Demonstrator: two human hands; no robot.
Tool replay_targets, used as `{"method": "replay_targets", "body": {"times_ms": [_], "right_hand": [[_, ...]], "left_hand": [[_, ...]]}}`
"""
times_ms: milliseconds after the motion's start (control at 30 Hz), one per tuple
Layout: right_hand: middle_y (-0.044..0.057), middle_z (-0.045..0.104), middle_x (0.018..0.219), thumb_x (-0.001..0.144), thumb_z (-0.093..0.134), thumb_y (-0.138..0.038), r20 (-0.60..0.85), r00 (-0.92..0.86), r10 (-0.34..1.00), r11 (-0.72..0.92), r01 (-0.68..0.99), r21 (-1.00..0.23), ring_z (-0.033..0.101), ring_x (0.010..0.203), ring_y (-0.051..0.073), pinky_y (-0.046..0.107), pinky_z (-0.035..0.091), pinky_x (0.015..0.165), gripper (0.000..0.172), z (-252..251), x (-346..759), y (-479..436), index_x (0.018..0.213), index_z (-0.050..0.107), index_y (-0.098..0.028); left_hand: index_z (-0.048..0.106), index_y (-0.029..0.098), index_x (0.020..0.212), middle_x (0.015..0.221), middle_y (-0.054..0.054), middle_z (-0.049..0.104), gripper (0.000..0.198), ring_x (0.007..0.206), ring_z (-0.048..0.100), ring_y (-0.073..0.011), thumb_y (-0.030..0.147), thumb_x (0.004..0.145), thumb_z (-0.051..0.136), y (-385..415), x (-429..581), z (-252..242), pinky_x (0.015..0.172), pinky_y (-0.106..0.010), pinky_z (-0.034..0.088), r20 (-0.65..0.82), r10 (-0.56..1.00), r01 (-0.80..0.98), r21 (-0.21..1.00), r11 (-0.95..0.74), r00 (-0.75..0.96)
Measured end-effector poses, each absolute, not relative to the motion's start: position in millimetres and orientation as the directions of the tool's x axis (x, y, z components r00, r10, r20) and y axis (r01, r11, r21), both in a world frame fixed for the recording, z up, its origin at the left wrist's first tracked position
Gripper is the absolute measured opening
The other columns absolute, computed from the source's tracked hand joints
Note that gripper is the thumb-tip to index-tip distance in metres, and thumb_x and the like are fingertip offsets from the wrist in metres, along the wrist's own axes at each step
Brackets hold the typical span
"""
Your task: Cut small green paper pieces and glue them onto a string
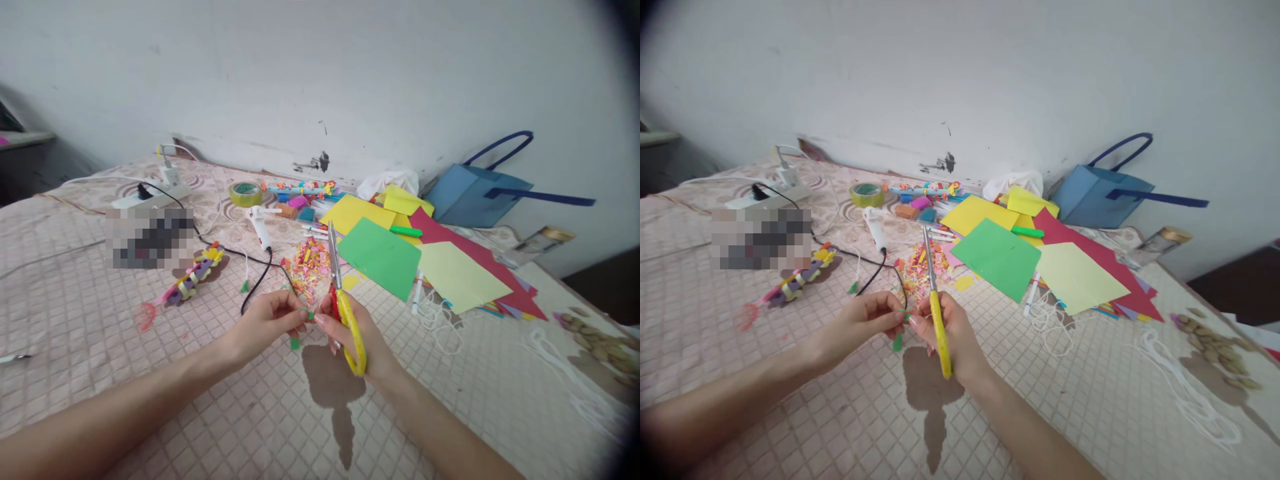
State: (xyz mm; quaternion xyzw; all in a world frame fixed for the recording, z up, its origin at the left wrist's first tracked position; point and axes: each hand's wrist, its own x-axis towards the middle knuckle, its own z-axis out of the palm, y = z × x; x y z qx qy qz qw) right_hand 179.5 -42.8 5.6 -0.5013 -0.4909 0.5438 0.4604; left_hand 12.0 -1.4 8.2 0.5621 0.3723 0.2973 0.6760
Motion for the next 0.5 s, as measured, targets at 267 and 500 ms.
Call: {"method": "replay_targets", "body": {"times_ms": [267,500], "right_hand": [[-0.006,0.049,0.068,0.072,0.063,-0.03,-0.104,-0.058,0.993,-0.101,0.049,-0.994,0.042,0.043,0.006,0.017,0.037,0.036,0.022,2.0,178.8,-42.3,0.081,0.045,-0.021],[-0.008,0.039,0.058,0.085,0.05,-0.045,-0.03,-0.117,0.993,-0.012,0.152,-0.988,0.037,0.044,0.007,0.02,0.035,0.042,0.027,2.9,176.8,-50.1,0.078,0.043,-0.02]], "left_hand": [[0.055,0.012,0.071,0.06,0.001,0.061,0.024,0.055,0.055,-0.0096,0.032,0.071,0.069,-2.5,12.8,7.0,0.055,-0.022,0.044,-0.18,0.788,0.022,0.978,0.207,0.589],[0.055,0.014,0.075,0.07,-0.002,0.067,0.02,0.066,0.061,-0.0105,0.031,0.077,0.066,1.2,8.6,15.9,0.065,-0.022,0.048,-0.082,0.911,-0.249,0.949,0.196,0.403]]}}
